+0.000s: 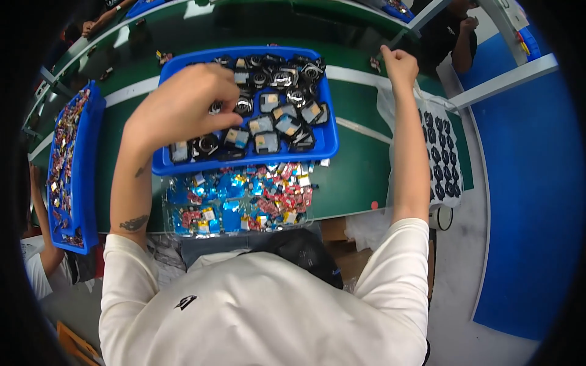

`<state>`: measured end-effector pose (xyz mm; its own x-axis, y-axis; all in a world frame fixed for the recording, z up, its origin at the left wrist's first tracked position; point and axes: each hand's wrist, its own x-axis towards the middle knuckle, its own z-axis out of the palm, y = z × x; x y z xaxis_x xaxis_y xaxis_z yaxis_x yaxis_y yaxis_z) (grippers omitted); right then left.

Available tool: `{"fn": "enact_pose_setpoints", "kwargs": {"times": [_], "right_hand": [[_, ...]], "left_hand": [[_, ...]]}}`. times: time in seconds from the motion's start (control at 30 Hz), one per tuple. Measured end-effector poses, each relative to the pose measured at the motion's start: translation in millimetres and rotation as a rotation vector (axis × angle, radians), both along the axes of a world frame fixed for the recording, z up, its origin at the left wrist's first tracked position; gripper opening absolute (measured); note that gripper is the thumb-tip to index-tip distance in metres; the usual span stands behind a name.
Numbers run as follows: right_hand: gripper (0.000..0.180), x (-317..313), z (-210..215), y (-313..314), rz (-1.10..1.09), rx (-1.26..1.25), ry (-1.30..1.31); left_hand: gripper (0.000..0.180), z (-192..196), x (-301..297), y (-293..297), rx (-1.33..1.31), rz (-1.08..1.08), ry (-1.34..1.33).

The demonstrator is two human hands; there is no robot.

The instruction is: Assembling small electronic components with wiring at a factory workbench.

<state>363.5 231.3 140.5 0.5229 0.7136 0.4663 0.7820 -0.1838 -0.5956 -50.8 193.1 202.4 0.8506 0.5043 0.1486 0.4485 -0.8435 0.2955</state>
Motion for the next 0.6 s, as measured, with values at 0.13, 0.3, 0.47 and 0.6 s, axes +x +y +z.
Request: {"fn": "enact_pose_setpoints", "kwargs": {"times": [0.13,0.3,0.47,0.6], "right_hand": [[0.014,-77.7,22.2,-70.1,0.536,0.078,0.255],[0.019,-176.0,31.7,-163.9,1.056,-0.360,0.037],[0.024,-204.2,10.5,-185.4,1.070,-0.382,-0.342],[0.024,-213.7,9.4,-186.1,1.027,-0.387,-0.367]], "left_hand": [[0.019,-16.4,-6.7,-1.4,0.110,-0.018,-0.149],[0.020,-1.2,-0.9,-9.8,-0.039,0.056,0.025],[0.016,-10.5,-0.2,-6.3,0.171,-0.072,-0.223],[0.017,-2.3,1.7,-9.4,0.265,-0.084,-0.245]]}}
